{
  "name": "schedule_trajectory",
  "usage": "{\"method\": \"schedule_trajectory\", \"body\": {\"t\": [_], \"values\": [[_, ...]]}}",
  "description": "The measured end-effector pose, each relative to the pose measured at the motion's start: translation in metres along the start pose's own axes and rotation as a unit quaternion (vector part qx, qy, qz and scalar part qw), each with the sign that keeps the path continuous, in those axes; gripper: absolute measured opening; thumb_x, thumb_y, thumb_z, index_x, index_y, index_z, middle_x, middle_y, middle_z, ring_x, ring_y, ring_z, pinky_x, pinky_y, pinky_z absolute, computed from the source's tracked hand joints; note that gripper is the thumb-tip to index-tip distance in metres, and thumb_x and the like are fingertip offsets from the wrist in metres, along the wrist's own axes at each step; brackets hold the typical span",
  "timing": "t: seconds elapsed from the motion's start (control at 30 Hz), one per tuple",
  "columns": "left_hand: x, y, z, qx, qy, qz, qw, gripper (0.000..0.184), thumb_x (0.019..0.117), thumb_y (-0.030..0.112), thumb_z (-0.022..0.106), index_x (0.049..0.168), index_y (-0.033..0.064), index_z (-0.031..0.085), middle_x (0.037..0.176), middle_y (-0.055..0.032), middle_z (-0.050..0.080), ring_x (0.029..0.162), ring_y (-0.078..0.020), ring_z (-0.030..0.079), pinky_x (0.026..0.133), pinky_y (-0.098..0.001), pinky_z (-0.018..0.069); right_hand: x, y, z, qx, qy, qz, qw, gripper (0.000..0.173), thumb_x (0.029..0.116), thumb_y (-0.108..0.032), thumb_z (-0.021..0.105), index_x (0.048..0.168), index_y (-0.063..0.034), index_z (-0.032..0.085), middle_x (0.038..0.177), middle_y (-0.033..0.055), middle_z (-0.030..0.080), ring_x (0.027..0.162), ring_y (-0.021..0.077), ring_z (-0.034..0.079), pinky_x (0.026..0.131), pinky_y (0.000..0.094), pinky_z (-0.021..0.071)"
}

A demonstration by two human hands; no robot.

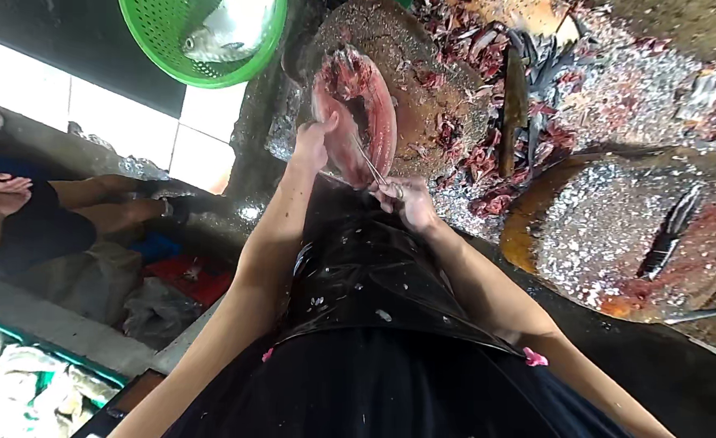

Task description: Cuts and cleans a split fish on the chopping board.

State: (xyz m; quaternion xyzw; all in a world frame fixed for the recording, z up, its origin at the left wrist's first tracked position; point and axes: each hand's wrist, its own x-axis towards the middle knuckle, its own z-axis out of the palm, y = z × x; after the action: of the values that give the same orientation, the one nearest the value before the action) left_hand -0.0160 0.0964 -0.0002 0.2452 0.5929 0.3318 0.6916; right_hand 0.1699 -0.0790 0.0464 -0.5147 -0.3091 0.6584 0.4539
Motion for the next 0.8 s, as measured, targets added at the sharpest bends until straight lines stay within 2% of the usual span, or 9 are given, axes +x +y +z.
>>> {"method": "schedule_trajectory", "body": {"t": [0.17,0.27,0.37,0.43,0.5,0.6,0.67,0.73,0.8], "values": [[-0.005,-0.008,0.004,-0.083,-0.071,-0.034,0.993,0.037,0.1013,0.025,0.063,0.131,0.0021,0.058,0.117,-0.0157,0.071,0.109,-0.0278,0.070,0.095,-0.0493,0.0584,0.032,0.017,0.006,0.102,-0.011,0.033,0.994,0.039,0.1064,-0.028,0.043,0.104,-0.0028,0.073,0.080,0.0008,0.068,0.064,0.0081,0.059,0.060,0.0250,0.0518],[-0.004,-0.011,0.002,-0.100,-0.082,-0.041,0.991,0.035,0.1038,0.027,0.059,0.130,0.0040,0.059,0.117,-0.0152,0.071,0.109,-0.0279,0.069,0.094,-0.0501,0.0580,0.045,0.023,0.015,0.143,-0.028,0.007,0.989,0.025,0.1019,-0.019,0.056,0.105,0.0004,0.072,0.084,0.0047,0.069,0.067,0.0101,0.059,0.062,0.0269,0.0520],[-0.005,-0.010,0.002,-0.136,-0.070,-0.039,0.987,0.031,0.1044,0.023,0.057,0.128,0.0037,0.059,0.116,-0.0147,0.070,0.109,-0.0265,0.069,0.095,-0.0479,0.0573,0.045,0.023,0.021,0.021,-0.015,-0.059,0.998,0.017,0.0956,-0.006,0.068,0.109,0.0033,0.073,0.087,0.0084,0.071,0.069,0.0128,0.062,0.066,0.0309,0.0558],[-0.006,-0.014,0.003,-0.164,-0.070,-0.037,0.983,0.030,0.1052,0.022,0.056,0.129,0.0034,0.059,0.116,-0.0146,0.070,0.109,-0.0259,0.069,0.096,-0.0465,0.0571,0.034,0.018,0.017,-0.051,-0.016,-0.100,0.994,0.019,0.0953,-0.005,0.067,0.112,0.0018,0.072,0.088,0.0068,0.072,0.072,0.0120,0.065,0.069,0.0305,0.0584],[-0.007,-0.013,0.004,-0.178,-0.075,-0.042,0.980,0.030,0.1065,0.023,0.053,0.130,0.0043,0.058,0.117,-0.0138,0.070,0.110,-0.0251,0.069,0.096,-0.0458,0.0571,0.012,0.008,0.010,-0.061,-0.023,-0.099,0.993,0.019,0.0962,-0.004,0.062,0.113,-0.0004,0.071,0.081,0.0053,0.067,0.065,0.0107,0.059,0.062,0.0282,0.0539],[-0.009,-0.013,0.004,-0.179,-0.085,-0.042,0.979,0.029,0.1065,0.022,0.052,0.128,0.0042,0.059,0.116,-0.0144,0.071,0.109,-0.0256,0.069,0.096,-0.0461,0.0571,-0.020,0.004,-0.003,-0.041,-0.030,-0.032,0.998,0.026,0.1032,-0.020,0.052,0.107,-0.0048,0.073,0.074,0.0038,0.063,0.057,0.0109,0.053,0.052,0.0269,0.0487],[-0.008,-0.014,0.007,-0.180,-0.084,-0.041,0.979,0.027,0.1064,0.022,0.052,0.127,0.0044,0.059,0.115,-0.0139,0.071,0.108,-0.0253,0.069,0.095,-0.0457,0.0573,-0.025,0.002,-0.007,-0.027,-0.017,0.010,0.999,0.034,0.1069,-0.029,0.049,0.105,-0.0063,0.073,0.074,0.0031,0.063,0.056,0.0107,0.054,0.053,0.0266,0.0499],[-0.009,-0.015,0.009,-0.182,-0.077,-0.043,0.979,0.027,0.1066,0.020,0.051,0.128,0.0045,0.058,0.114,-0.0134,0.070,0.107,-0.0247,0.069,0.094,-0.0453,0.0576,-0.014,0.007,-0.007,0.017,-0.006,0.022,1.000,0.037,0.1077,-0.030,0.047,0.107,-0.0042,0.073,0.077,0.0014,0.065,0.059,0.0093,0.056,0.057,0.0263,0.0521],[-0.009,-0.016,0.009,-0.181,-0.081,-0.041,0.979,0.027,0.1067,0.018,0.049,0.129,0.0041,0.057,0.116,-0.0137,0.070,0.109,-0.0249,0.068,0.096,-0.0460,0.0568,0.005,0.015,-0.006,0.052,0.001,0.008,0.999,0.032,0.1046,-0.026,0.053,0.105,-0.0009,0.073,0.077,0.0016,0.066,0.061,0.0090,0.057,0.058,0.0261,0.0516]]}}
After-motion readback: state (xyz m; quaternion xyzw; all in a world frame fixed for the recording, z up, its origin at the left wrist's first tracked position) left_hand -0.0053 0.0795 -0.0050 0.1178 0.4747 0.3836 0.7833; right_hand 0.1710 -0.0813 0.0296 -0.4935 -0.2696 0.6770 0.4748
